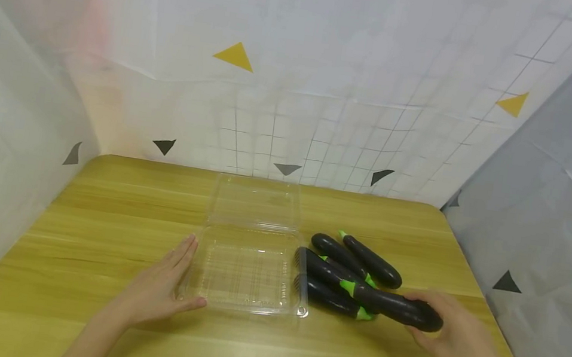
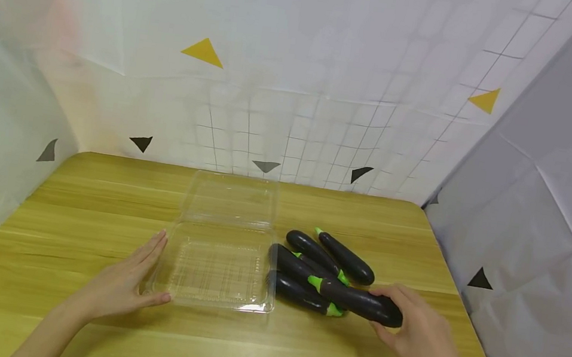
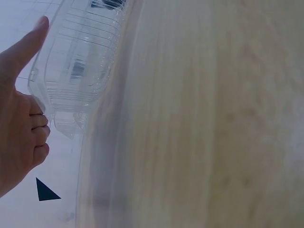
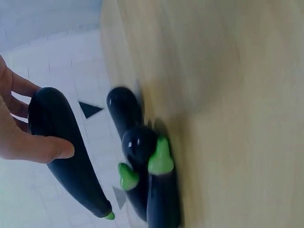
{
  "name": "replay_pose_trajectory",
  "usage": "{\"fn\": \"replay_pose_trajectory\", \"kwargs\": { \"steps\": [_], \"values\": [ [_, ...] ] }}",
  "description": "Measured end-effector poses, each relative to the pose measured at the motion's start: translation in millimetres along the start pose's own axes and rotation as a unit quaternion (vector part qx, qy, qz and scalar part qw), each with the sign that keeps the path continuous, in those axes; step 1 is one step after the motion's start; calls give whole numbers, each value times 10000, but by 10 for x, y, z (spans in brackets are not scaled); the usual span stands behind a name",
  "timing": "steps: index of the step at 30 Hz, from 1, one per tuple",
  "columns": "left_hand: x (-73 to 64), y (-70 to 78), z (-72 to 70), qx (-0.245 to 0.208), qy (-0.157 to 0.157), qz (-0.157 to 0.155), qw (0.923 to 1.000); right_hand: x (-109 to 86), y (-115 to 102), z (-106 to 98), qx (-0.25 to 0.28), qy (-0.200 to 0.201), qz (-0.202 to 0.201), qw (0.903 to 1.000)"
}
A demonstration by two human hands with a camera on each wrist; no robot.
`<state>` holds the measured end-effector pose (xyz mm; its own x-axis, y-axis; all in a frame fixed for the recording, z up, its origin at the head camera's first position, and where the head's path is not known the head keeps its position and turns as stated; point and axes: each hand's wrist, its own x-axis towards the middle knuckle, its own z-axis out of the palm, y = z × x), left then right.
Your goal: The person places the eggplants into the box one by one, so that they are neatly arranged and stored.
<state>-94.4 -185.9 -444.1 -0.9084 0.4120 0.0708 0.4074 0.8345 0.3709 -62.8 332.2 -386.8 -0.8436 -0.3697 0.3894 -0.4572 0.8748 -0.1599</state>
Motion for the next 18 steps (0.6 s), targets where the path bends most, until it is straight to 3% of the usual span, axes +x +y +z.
{"fn": "replay_pose_trajectory", "kwargs": {
  "steps": [5, 18],
  "values": [
    [-7, -9, 2, 25, 16, 38, 10000, 205, -157, 17, 148, -209, 81, 9996],
    [-15, -24, 14, 44, 35, 18, 10000, 725, -465, 159, 677, 123, -1033, 9923]
  ]
}}
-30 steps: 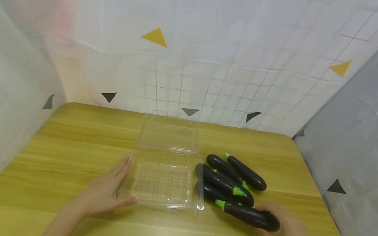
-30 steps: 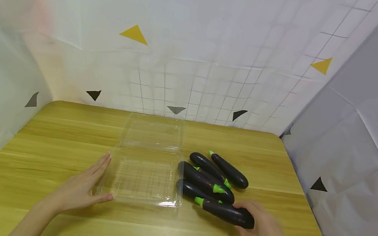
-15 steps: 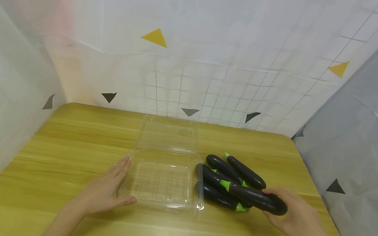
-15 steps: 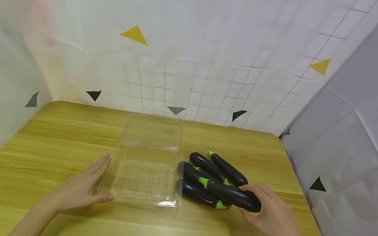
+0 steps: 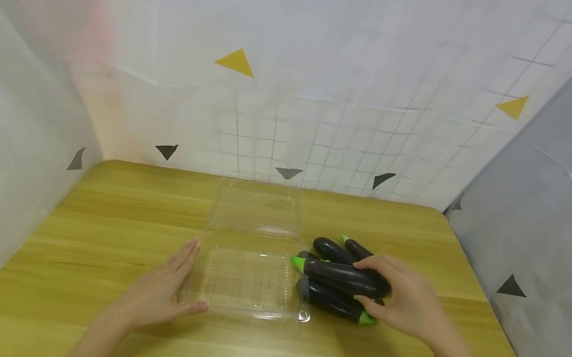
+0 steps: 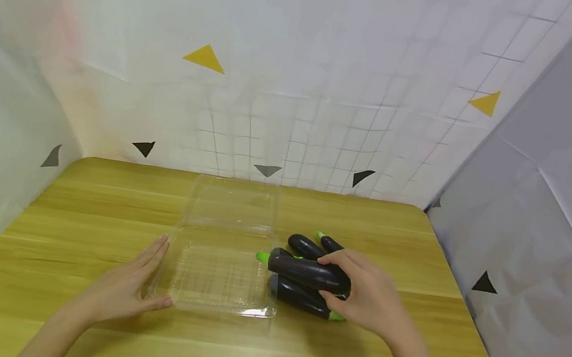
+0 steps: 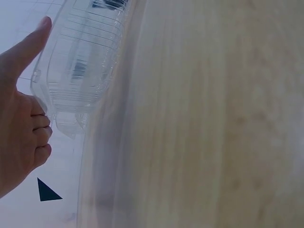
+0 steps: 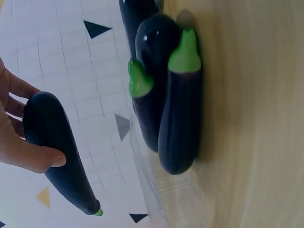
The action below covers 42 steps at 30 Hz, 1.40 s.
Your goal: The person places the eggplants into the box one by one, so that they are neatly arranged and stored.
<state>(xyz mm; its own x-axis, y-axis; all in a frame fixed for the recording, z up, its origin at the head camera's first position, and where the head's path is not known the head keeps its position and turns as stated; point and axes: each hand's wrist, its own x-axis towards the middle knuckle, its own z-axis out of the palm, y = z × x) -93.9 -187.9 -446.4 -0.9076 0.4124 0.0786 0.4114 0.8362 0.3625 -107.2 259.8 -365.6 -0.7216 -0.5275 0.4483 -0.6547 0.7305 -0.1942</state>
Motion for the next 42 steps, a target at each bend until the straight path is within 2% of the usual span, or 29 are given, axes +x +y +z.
{"fn": "replay_pose_trajectory", "kwargs": {
  "steps": [7, 17, 28, 42],
  "values": [
    [0, 12, 3, -30, 18, -62, 10000, 141, -43, 39, 61, 37, -342, 9994],
    [7, 29, -26, -95, -24, -90, 9999, 290, -94, 174, 157, -44, -379, 9991],
    [9, 27, -12, -119, -79, -93, 9999, 427, -169, 365, 567, -47, -528, 9970],
    [5, 17, -5, -206, -72, -123, 9997, 565, -187, 477, 574, 34, -671, 9961]
  ]
}}
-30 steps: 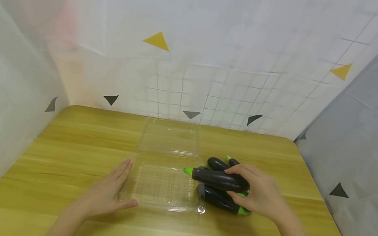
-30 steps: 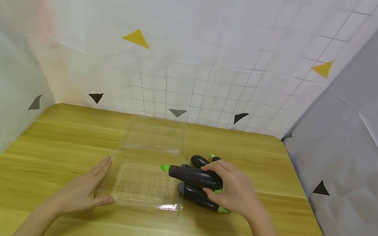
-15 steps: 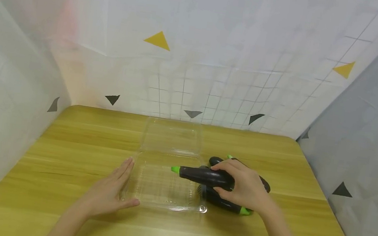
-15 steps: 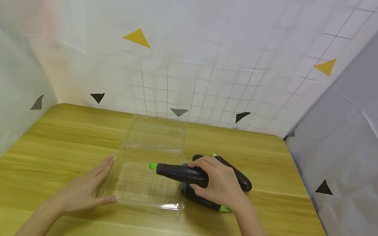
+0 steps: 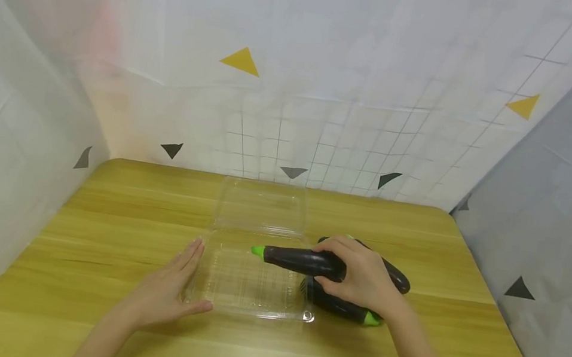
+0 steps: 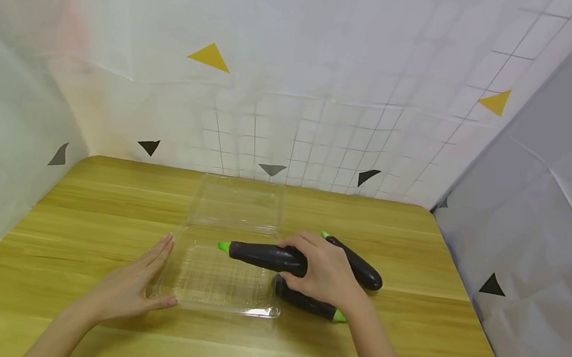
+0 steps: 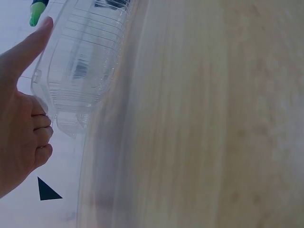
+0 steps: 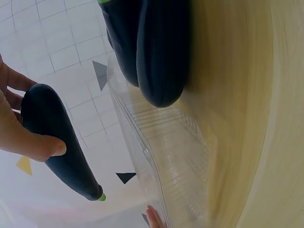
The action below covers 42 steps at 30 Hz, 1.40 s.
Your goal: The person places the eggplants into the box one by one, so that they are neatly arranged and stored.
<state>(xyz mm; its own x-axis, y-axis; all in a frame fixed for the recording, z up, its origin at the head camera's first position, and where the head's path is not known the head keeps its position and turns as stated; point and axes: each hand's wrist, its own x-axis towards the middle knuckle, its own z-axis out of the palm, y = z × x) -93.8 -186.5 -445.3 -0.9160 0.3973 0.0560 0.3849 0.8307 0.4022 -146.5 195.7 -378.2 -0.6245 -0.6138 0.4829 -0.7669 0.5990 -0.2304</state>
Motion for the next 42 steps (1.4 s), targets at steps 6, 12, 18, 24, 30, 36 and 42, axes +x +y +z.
{"fn": "replay_pose_trajectory", "kwargs": {
  "steps": [6, 12, 18, 24, 30, 36, 42],
  "values": [
    [-1, 6, -11, 10, -19, -18, 10000, 94, -6, 62, 14, 65, -117, 9999],
    [2, 1, -6, -19, 3, 1, 10000, 190, -23, 148, 91, 30, -85, 9999],
    [13, -8, 13, -49, 31, 29, 10000, 270, -13, 270, 221, -53, 2, 9997],
    [11, -6, 13, -2, 5, -9, 10000, 325, -3, 341, 388, -162, 90, 9991],
    [11, 7, -5, -42, -11, -39, 10000, 371, 20, 440, 513, -302, 209, 9980],
    [13, 12, -14, -8, -9, -5, 10000, 428, 6, 528, 485, -455, 331, 9972],
    [12, 6, -8, 21, 5, -15, 10000, 469, -10, 655, 426, -727, 464, 9954]
  ]
}}
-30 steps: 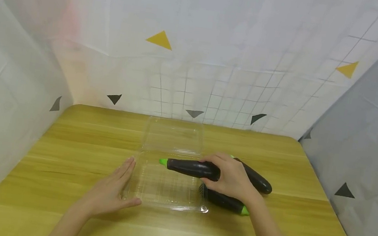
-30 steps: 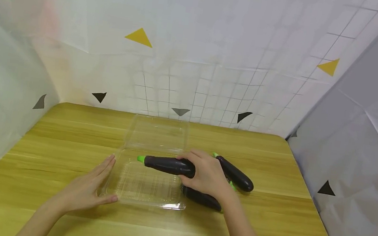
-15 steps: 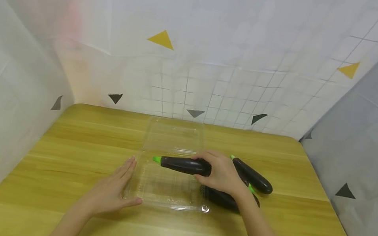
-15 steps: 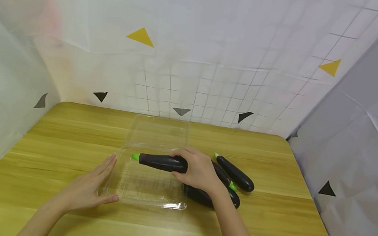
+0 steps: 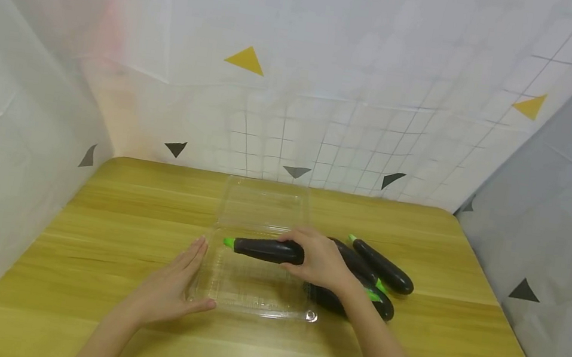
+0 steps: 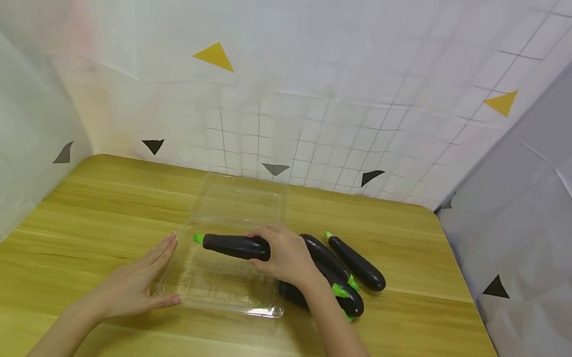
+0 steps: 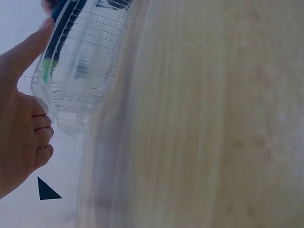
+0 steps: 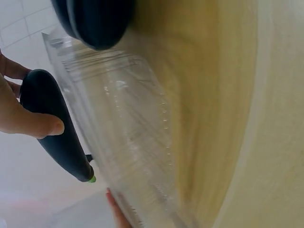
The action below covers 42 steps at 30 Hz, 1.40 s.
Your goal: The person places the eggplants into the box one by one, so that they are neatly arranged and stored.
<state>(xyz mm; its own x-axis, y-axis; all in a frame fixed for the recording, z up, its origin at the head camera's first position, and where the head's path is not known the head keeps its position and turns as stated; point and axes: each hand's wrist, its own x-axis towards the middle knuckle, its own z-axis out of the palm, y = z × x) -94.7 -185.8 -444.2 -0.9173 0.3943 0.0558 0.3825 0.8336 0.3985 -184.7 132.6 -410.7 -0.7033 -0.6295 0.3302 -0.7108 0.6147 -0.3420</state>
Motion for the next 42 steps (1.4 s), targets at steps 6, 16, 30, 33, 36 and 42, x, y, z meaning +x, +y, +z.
{"fn": "replay_pose_trajectory", "kwargs": {
  "steps": [6, 16, 30, 33, 36, 42],
  "values": [
    [0, -6, 3, 7, 6, 11, 10000, 37, 6, 154, -317, -168, 256, 9990],
    [6, 7, 5, -20, -25, 3, 10000, 12, 28, 364, -959, -385, 187, 9945],
    [9, 14, -10, -87, -50, 7, 9999, 51, -33, 379, -1351, -328, 335, 9897],
    [8, 14, -11, -92, -40, 19, 9999, 44, -34, 364, -1417, -339, 384, 9886],
    [7, 11, -13, -123, -33, 4, 9999, 28, -35, 339, -1461, -280, 346, 9883],
    [5, 13, -21, -128, -42, -9, 9999, -29, -69, 263, -1282, -113, 415, 9908]
  ]
}}
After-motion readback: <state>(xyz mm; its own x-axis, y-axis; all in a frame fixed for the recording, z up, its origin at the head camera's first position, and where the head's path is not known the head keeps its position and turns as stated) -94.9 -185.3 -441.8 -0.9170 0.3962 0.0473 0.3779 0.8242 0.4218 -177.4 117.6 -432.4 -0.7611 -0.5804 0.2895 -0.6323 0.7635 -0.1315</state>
